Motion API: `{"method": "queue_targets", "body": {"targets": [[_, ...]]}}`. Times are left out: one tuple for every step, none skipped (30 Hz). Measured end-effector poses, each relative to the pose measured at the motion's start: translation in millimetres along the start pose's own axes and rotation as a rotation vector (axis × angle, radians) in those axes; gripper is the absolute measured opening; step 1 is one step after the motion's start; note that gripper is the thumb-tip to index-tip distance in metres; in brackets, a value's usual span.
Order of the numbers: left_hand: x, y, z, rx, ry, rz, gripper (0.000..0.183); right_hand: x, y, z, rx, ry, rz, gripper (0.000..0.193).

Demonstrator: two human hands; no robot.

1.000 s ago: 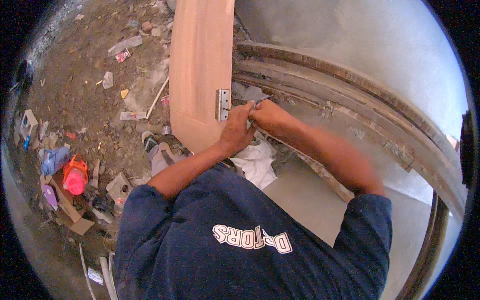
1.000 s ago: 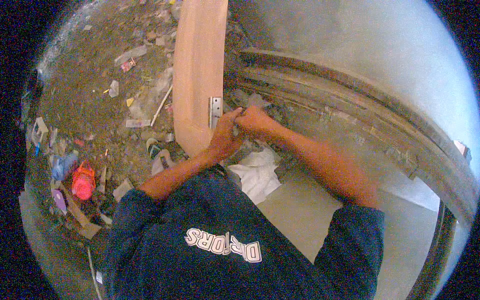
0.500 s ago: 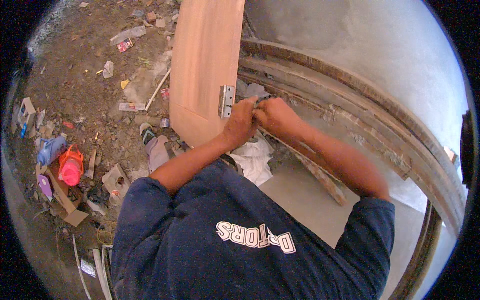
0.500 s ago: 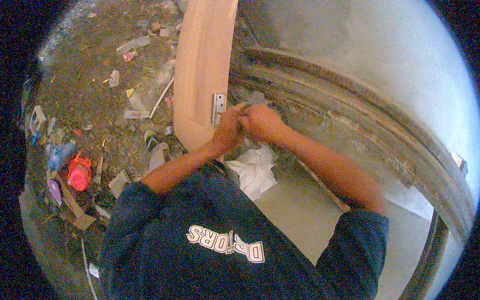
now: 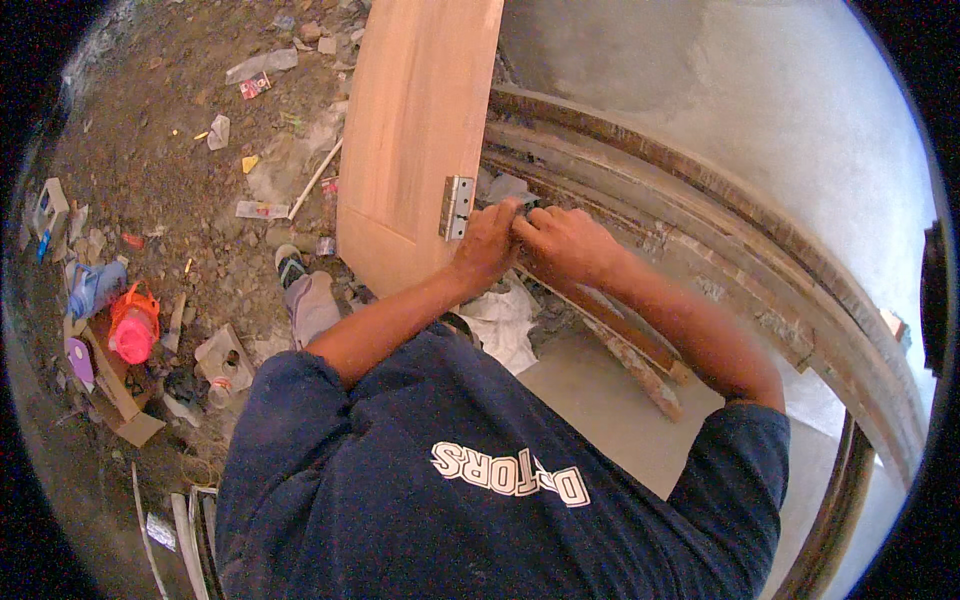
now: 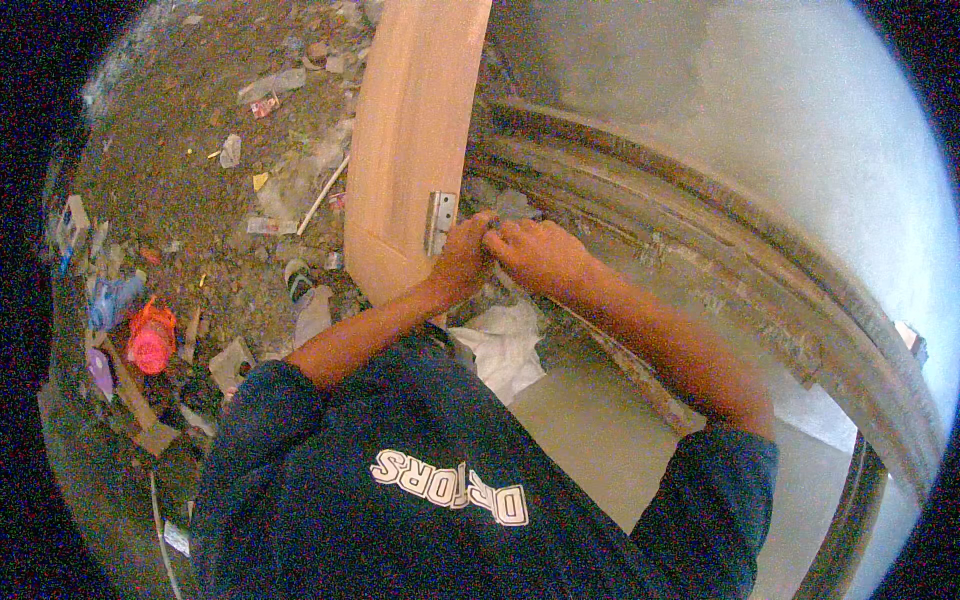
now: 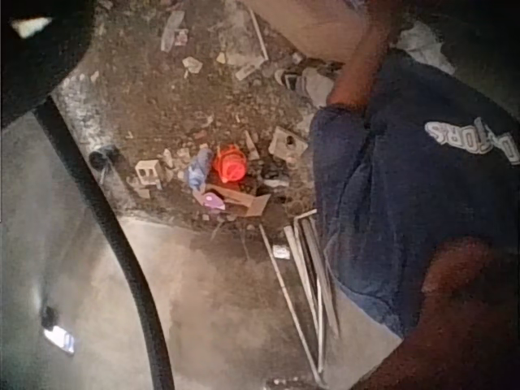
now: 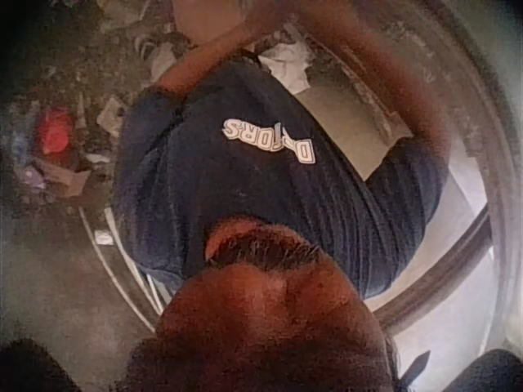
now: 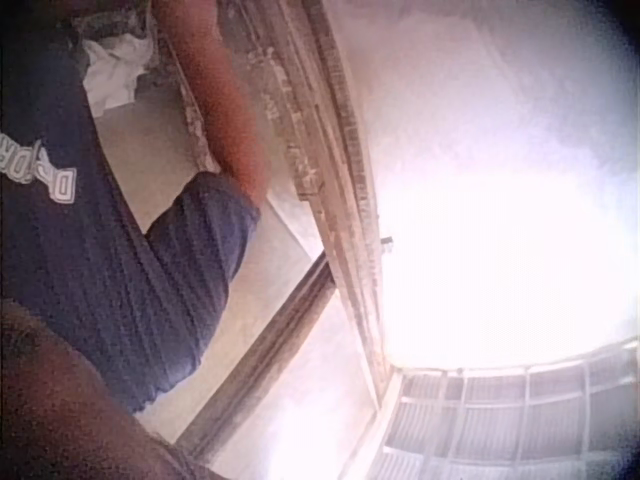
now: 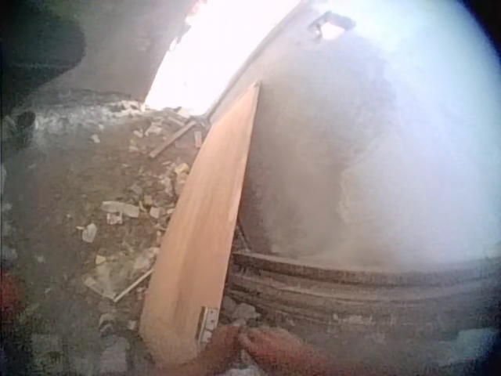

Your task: The person attaches metal hinges to a wooden door using a screwdriver. They position the hinge, insert screws, and tighten them on both the door and the frame. The person moves the door into the frame to align the hinges and continues securing them.

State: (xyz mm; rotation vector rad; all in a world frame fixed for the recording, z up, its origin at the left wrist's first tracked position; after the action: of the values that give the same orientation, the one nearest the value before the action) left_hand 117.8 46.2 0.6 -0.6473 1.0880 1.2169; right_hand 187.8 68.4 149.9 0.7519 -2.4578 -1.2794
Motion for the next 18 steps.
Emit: {"method": "queue_targets", "body": {"targets": [[2,-2,0,0.004,0.007,0.010,0.049,-5,-2,4,0.047,-0.053,0.060,0.023],[2,-2,3,0.008,0.013,0.020,0.048,-7,-1,10,0.093,-0.106,0.120,0.023],[1,-2,3,0.013,0.039,0.008,0.047,-9,-2,12,0.139,-0.161,0.180,0.024],[0,-2,3,0.018,0.066,-0.004,0.047,-14,-11,9,0.098,-0.313,0.416,0.025],[-1,-2,5,0.018,0.091,-0.015,0.046,-14,-20,5,0.054,-0.461,0.646,0.027],[0,-4,7,0.000,0.076,0.006,0.045,-19,-27,2,0.006,-0.609,0.878,0.030],[1,-6,9,-0.017,0.060,0.028,0.043,-26,-35,-1,0.103,-0.692,0.911,0.032],[3,-8,7,-0.032,0.050,0.054,0.042,-26,-30,2,0.204,-0.770,0.948,0.035],[1,-8,8,-0.013,0.066,0.070,0.041,-24,-25,2,0.229,-0.775,0.909,0.034],[-1,-7,8,0.005,0.083,0.087,0.040,-21,-21,-1,0.255,-0.783,0.871,0.034],[0,-3,9,0.020,0.101,0.114,0.040,-17,-15,3,0.211,-0.693,0.761,0.030],[2,-3,10,0.084,0.149,0.060,0.039,-14,-11,6,0.166,-0.602,0.650,0.027],[4,-3,11,0.146,0.198,0.007,0.038,-9,-7,6,0.012,-0.471,0.427,0.026],[5,-3,11,0.206,0.250,-0.049,0.037,-1,-5,2,-0.135,-0.335,0.204,0.026],[4,0,13,0.206,0.258,-0.049,0.036,2,-5,0,-0.187,-0.222,0.100,0.025],[3,1,15,0.205,0.266,-0.048,0.035,5,-5,-3,-0.250,-0.114,-0.009,0.024],[3,2,16,0.203,0.272,-0.049,0.035,4,-2,-3,-0.219,-0.033,-0.003,0.022],[2,5,16,0.165,0.220,-0.036,0.037,3,-1,-1,-0.188,0.047,0.004,0.020]]}}
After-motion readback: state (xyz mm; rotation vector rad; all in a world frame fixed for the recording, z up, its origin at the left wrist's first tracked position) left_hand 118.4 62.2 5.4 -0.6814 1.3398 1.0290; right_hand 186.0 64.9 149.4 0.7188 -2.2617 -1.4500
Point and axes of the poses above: each hand's wrist, its own z-axis towards the middle knuckle, its own y-axis out of the back of the hand, x = y × z, the point moved 4 cm from there along z, towards the middle knuckle, and after that the axes turned 5 degrees about -y, right-handed, at the moved point
